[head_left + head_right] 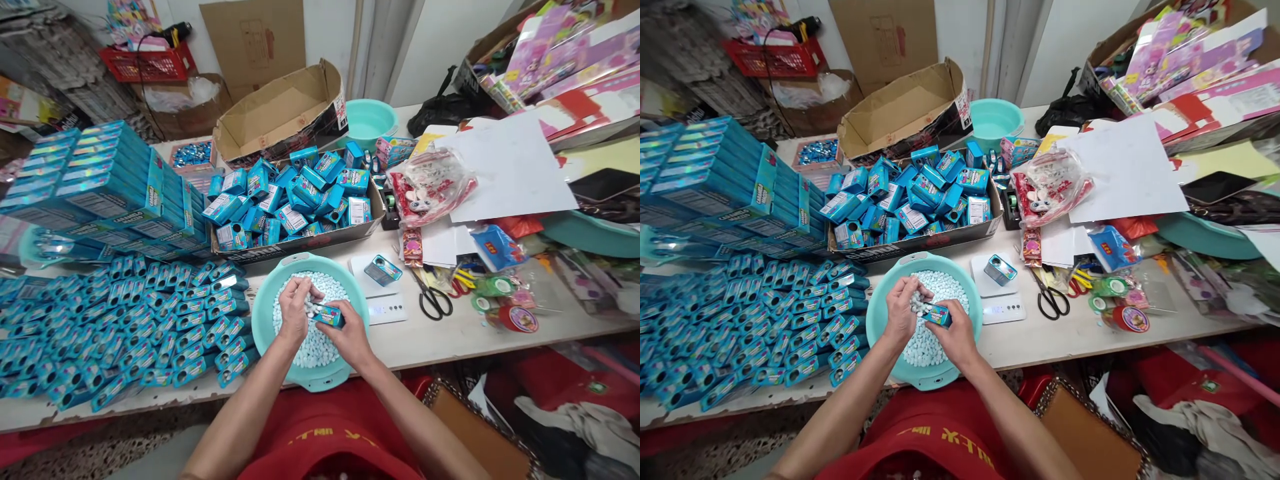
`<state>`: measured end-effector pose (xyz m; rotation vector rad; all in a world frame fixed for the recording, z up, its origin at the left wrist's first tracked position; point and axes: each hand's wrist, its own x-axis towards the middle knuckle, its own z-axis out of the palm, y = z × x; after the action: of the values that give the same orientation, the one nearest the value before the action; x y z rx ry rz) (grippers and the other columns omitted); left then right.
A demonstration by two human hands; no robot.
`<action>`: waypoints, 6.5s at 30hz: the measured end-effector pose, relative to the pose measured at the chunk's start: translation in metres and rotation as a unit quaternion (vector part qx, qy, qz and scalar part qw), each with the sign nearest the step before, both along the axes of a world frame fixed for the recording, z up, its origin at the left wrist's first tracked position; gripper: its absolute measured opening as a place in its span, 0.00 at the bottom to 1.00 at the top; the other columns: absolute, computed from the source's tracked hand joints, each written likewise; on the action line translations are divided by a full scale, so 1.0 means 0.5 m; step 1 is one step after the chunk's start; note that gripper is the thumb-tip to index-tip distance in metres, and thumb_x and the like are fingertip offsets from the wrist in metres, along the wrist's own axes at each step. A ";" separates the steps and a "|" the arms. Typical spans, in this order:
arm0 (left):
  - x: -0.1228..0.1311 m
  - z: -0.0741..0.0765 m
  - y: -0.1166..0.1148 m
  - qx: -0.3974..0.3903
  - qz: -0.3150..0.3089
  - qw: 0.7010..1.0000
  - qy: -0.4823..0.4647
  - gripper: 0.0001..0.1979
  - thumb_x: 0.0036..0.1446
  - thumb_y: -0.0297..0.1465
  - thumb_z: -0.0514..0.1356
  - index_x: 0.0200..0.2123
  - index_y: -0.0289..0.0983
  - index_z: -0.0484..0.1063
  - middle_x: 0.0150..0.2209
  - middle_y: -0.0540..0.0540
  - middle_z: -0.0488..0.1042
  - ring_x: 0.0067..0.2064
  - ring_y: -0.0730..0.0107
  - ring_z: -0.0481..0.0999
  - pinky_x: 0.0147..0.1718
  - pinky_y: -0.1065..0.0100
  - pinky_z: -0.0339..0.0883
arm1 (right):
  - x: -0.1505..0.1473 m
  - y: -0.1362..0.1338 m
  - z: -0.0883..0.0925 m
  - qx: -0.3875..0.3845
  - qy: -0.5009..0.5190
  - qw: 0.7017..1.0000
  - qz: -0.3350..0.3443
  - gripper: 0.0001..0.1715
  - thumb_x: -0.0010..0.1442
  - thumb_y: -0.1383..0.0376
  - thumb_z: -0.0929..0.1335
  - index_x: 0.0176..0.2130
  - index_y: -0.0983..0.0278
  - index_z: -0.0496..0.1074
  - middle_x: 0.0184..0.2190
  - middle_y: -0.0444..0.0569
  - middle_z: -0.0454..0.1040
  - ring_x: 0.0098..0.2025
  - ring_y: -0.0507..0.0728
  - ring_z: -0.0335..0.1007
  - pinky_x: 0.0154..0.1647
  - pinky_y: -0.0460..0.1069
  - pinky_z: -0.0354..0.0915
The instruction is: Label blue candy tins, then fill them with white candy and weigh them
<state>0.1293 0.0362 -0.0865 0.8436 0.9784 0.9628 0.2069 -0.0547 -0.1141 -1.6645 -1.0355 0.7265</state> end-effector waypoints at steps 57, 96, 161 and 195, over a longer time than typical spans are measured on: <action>-0.061 -0.052 -0.011 -0.108 -0.071 0.991 -0.027 0.10 0.48 0.37 0.59 0.24 0.37 0.64 0.21 0.53 0.66 0.17 0.77 0.64 0.13 0.75 0.51 | 0.010 -0.022 -0.059 -0.033 -0.005 0.999 0.006 0.15 0.47 0.66 0.72 0.37 0.61 0.70 0.35 0.47 0.71 0.41 0.59 0.69 0.42 0.53 0.65; 0.031 -0.002 -0.022 -0.022 -0.025 0.999 0.008 0.15 0.46 0.39 0.63 0.23 0.37 0.62 0.19 0.56 0.62 0.16 0.83 0.58 0.15 0.76 0.53 | 0.007 -0.006 -0.025 -0.026 0.058 0.997 -0.034 0.16 0.44 0.67 0.73 0.36 0.61 0.70 0.35 0.45 0.71 0.40 0.58 0.68 0.41 0.52 0.63; 0.338 -0.022 0.131 0.475 -0.474 0.579 0.463 0.16 0.53 0.21 0.52 0.43 0.38 0.72 0.42 0.45 0.74 0.44 0.65 0.72 0.41 0.69 0.63 | 0.192 -0.212 -0.008 -0.065 0.208 0.911 -0.350 0.26 0.40 0.56 0.76 0.38 0.64 0.71 0.29 0.46 0.76 0.31 0.56 0.70 0.33 0.50 0.68; -0.201 0.097 0.147 0.133 -0.067 0.569 0.809 0.28 0.55 0.47 0.49 0.54 0.36 0.59 0.37 0.38 0.75 0.37 0.47 0.75 0.32 0.59 0.63 | 0.250 -0.074 -0.108 0.031 0.091 0.937 -0.336 0.29 0.38 0.56 0.76 0.40 0.65 0.71 0.36 0.48 0.72 0.39 0.57 0.69 0.46 0.57 0.65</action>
<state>0.0289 0.1095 -0.0379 2.1256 2.2568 -0.1502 0.3321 -0.0914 -0.1680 -1.7092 -0.3056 0.3715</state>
